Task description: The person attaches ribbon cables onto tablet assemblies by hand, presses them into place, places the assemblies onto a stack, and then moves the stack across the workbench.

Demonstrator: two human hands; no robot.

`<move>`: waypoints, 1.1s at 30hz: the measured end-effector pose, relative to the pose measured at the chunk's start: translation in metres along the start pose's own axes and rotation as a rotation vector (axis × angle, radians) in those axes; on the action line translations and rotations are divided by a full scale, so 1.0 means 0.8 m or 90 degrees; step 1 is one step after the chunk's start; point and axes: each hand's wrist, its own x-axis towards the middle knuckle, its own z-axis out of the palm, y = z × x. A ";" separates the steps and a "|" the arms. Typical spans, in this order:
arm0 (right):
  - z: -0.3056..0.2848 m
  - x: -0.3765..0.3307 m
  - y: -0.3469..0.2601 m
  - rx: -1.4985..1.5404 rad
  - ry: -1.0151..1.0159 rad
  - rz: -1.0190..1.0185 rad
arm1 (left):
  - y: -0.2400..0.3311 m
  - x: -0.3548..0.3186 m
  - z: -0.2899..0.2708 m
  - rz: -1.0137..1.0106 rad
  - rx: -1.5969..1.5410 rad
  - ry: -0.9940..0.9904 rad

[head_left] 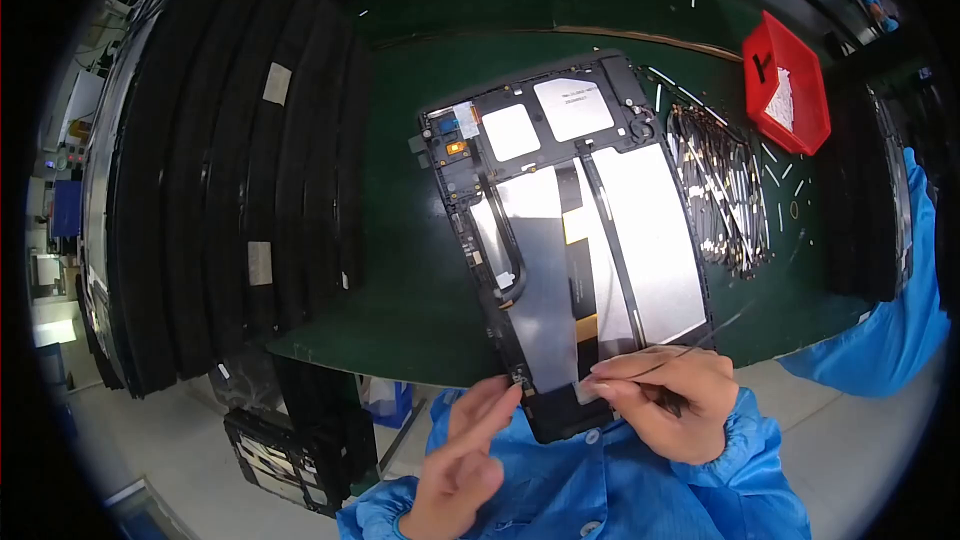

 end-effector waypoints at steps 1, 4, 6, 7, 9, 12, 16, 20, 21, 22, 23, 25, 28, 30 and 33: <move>0.003 0.001 0.001 0.003 0.026 -0.029 | -0.006 0.003 -0.006 -0.004 -0.104 -0.017; 0.004 0.006 -0.006 -0.027 0.033 -0.077 | -0.012 0.010 -0.009 0.023 -0.206 -0.022; 0.006 0.012 -0.015 -0.059 0.018 -0.094 | -0.014 0.018 -0.007 0.053 -0.204 -0.013; 0.010 0.016 -0.019 -0.083 -0.021 -0.090 | -0.016 0.024 -0.004 0.111 -0.138 0.017; 0.016 0.022 -0.023 -0.110 -0.058 -0.083 | -0.017 0.034 -0.002 0.168 -0.075 0.042; 0.020 0.026 -0.026 -0.194 -0.088 -0.063 | -0.015 0.049 0.002 0.218 0.026 0.127; 0.019 0.027 -0.028 -0.182 -0.083 -0.017 | -0.016 0.058 0.000 0.227 0.032 0.134; 0.021 0.027 -0.030 -0.197 -0.080 -0.015 | -0.016 0.063 -0.001 0.254 0.082 0.138; 0.022 0.027 -0.029 -0.204 -0.078 -0.022 | -0.016 0.064 -0.002 0.264 0.104 0.136; 0.023 0.027 -0.028 -0.203 -0.076 -0.020 | -0.017 0.065 -0.003 0.263 0.104 0.134; 0.025 0.027 -0.026 -0.203 -0.075 -0.038 | -0.018 0.065 -0.004 0.258 0.103 0.136; 0.024 0.026 -0.025 -0.205 -0.070 -0.052 | -0.018 0.066 -0.004 0.250 0.100 0.133; 0.020 0.026 -0.025 -0.211 -0.097 -0.065 | -0.015 0.067 -0.005 0.241 0.101 0.120; 0.018 0.026 -0.023 -0.208 -0.140 -0.073 | -0.015 0.066 -0.006 0.241 0.083 0.119; 0.021 0.024 -0.018 -0.212 -0.136 -0.082 | -0.019 0.066 -0.006 0.253 0.060 0.122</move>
